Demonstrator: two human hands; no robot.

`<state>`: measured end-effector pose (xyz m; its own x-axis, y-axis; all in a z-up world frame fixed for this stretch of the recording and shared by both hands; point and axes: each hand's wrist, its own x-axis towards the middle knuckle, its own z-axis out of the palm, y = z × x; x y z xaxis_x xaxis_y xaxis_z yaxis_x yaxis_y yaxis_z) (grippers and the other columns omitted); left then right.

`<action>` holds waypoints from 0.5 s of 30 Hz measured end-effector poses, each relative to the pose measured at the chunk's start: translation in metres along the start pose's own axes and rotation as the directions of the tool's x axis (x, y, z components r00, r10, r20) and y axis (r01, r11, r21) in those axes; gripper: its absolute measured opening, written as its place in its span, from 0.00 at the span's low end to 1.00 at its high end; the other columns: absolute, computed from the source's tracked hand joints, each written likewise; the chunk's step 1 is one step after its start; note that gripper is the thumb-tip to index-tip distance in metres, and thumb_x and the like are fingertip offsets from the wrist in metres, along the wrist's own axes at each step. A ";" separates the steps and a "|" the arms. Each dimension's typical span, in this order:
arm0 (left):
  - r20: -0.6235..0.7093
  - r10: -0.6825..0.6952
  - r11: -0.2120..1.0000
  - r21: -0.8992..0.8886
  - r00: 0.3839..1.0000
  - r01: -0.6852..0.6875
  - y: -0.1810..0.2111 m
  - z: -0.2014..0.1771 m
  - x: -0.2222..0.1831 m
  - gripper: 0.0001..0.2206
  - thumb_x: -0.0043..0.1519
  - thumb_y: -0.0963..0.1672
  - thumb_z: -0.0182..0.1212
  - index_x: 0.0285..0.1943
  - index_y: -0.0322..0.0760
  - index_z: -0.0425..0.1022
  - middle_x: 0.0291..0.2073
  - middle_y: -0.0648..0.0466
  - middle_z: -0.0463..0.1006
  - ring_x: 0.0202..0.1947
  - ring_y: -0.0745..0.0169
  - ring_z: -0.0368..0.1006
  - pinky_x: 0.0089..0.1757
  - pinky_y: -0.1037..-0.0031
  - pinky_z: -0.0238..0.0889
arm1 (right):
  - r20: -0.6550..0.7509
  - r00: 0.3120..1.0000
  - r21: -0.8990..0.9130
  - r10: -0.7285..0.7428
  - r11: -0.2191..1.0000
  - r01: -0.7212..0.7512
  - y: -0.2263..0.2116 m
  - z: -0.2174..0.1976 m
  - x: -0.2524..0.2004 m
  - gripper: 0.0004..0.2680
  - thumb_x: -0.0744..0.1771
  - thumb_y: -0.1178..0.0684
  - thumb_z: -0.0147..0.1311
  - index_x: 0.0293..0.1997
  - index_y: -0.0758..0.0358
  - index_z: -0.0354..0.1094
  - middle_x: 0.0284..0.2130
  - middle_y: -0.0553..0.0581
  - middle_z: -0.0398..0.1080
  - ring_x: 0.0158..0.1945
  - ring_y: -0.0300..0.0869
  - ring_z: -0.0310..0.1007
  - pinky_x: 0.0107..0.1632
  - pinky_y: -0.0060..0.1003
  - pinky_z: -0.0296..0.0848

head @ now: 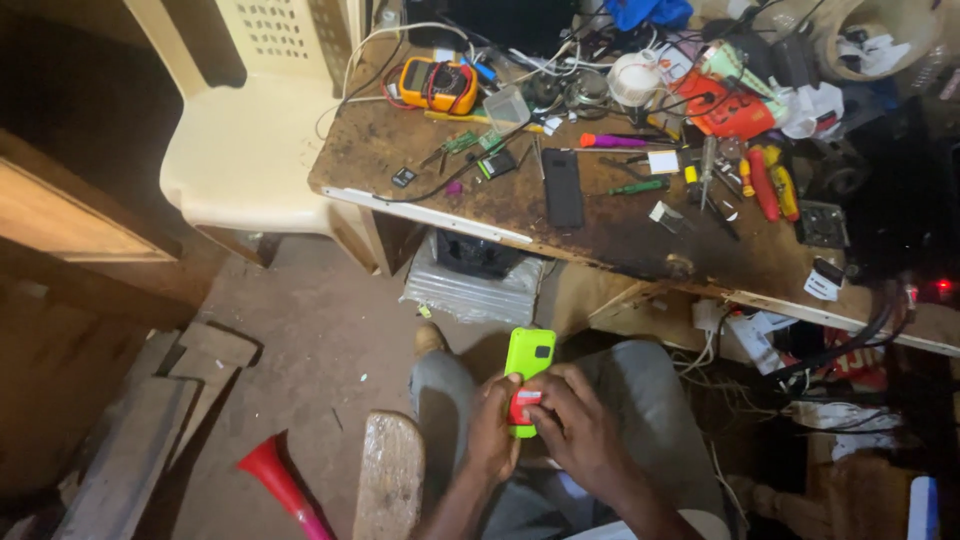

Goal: Testing a mobile phone by inserting the battery, attaching the back cover, and checking the keypad functionality.

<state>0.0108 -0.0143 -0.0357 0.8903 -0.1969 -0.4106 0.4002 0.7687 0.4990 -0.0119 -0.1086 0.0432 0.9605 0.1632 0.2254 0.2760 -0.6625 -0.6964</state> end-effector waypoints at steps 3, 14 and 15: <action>-0.013 -0.006 0.999 0.054 1.000 0.007 0.002 0.003 -0.002 0.06 0.53 0.41 0.50 0.29 0.31 0.70 0.21 0.51 0.71 0.21 0.67 0.66 0.26 0.78 0.60 | -0.018 0.998 0.048 -0.054 0.997 0.055 -0.003 -0.005 0.004 0.06 0.63 0.54 0.43 0.36 0.62 0.63 0.32 0.57 0.61 0.39 0.44 0.65 0.44 0.33 0.62; -0.029 -0.076 0.988 0.131 0.997 0.079 0.024 0.010 0.001 0.15 0.52 0.45 0.48 0.42 0.25 0.67 0.26 0.38 0.73 0.20 0.55 0.68 0.16 0.72 0.62 | -0.171 0.954 0.097 0.245 0.968 -0.231 0.066 -0.055 0.050 0.15 0.62 0.37 0.38 0.28 0.56 0.65 0.27 0.49 0.68 0.29 0.36 0.69 0.34 0.29 0.65; -0.033 -0.084 0.987 0.134 0.996 0.087 0.025 0.009 -0.001 0.15 0.52 0.45 0.48 0.42 0.25 0.67 0.26 0.38 0.73 0.20 0.55 0.68 0.16 0.72 0.62 | -0.171 0.952 0.100 0.254 0.966 -0.240 0.095 -0.072 0.054 0.15 0.62 0.37 0.38 0.28 0.56 0.65 0.27 0.49 0.68 0.29 0.36 0.69 0.34 0.29 0.65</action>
<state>0.0222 -0.0004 -0.0155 0.8459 -0.2402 -0.4761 0.5021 0.6597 0.5592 0.0641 -0.2155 0.0383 0.9784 -0.1377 0.1539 0.0397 -0.6059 -0.7945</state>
